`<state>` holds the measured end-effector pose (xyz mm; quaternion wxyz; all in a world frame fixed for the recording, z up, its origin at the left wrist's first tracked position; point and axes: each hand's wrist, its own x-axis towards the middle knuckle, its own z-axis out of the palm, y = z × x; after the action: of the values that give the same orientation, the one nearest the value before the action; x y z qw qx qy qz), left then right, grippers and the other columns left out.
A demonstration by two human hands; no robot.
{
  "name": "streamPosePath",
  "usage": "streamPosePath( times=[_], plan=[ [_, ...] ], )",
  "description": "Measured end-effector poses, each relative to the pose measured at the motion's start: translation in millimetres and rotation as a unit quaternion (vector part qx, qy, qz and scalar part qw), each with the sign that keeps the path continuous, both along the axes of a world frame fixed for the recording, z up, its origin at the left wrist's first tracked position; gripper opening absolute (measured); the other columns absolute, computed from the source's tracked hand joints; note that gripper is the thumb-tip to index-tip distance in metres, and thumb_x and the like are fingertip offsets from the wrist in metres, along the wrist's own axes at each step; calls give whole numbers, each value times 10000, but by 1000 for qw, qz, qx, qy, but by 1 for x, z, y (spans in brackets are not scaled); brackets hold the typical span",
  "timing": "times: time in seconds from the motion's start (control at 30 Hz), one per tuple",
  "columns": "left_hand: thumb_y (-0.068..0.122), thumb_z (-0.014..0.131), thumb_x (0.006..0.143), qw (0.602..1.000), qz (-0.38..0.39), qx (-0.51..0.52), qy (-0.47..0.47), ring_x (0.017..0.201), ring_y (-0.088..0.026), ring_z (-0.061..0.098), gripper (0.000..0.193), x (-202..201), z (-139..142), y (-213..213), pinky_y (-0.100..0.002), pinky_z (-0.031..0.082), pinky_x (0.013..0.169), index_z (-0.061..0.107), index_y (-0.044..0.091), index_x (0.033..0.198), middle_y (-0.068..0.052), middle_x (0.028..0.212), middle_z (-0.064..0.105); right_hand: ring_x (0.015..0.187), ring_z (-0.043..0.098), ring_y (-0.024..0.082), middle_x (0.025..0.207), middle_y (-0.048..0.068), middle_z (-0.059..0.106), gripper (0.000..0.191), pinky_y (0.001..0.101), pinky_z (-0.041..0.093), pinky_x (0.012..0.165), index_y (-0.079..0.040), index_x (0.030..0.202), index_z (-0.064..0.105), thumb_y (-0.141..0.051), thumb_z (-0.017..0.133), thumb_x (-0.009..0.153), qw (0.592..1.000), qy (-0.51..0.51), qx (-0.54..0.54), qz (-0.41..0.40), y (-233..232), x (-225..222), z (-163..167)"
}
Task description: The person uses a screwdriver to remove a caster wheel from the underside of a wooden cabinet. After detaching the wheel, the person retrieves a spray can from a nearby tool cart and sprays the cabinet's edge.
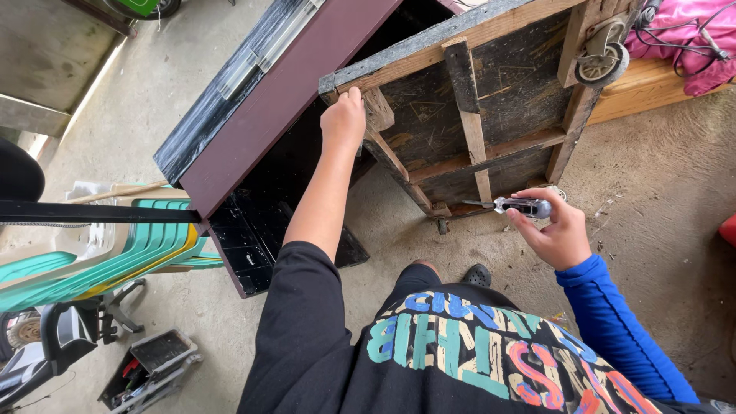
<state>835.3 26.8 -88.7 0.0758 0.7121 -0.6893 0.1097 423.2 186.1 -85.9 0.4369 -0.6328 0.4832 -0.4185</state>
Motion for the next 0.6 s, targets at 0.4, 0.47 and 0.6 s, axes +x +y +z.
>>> streamPosePath(
  times=[0.4,0.47,0.6],
  plan=[
    [287,557,1085,914,75,129,377,616,-226,594,373,13,-5,-6,-347,469,542,685,53,825,-104,739,661,944,672,92,1087,75,738,312,245,517,718,-4,1185,670,-71,791,905,999,4,-11,-38,5,34,11],
    [286,582,1110,701,32,200,684,519,-80,461,326,15,6,6,-253,381,460,654,63,883,0,699,549,1069,692,105,1157,81,714,294,231,564,876,4,1201,647,-82,766,946,996,-45,-72,-27,4,42,12],
    [236,645,1030,535,-41,262,802,550,-2,543,196,5,36,27,-176,417,465,704,103,898,42,740,651,1028,691,114,1106,90,723,203,221,551,879,9,1170,639,-24,715,985,993,-67,-61,-75,-5,60,14]
  ],
)
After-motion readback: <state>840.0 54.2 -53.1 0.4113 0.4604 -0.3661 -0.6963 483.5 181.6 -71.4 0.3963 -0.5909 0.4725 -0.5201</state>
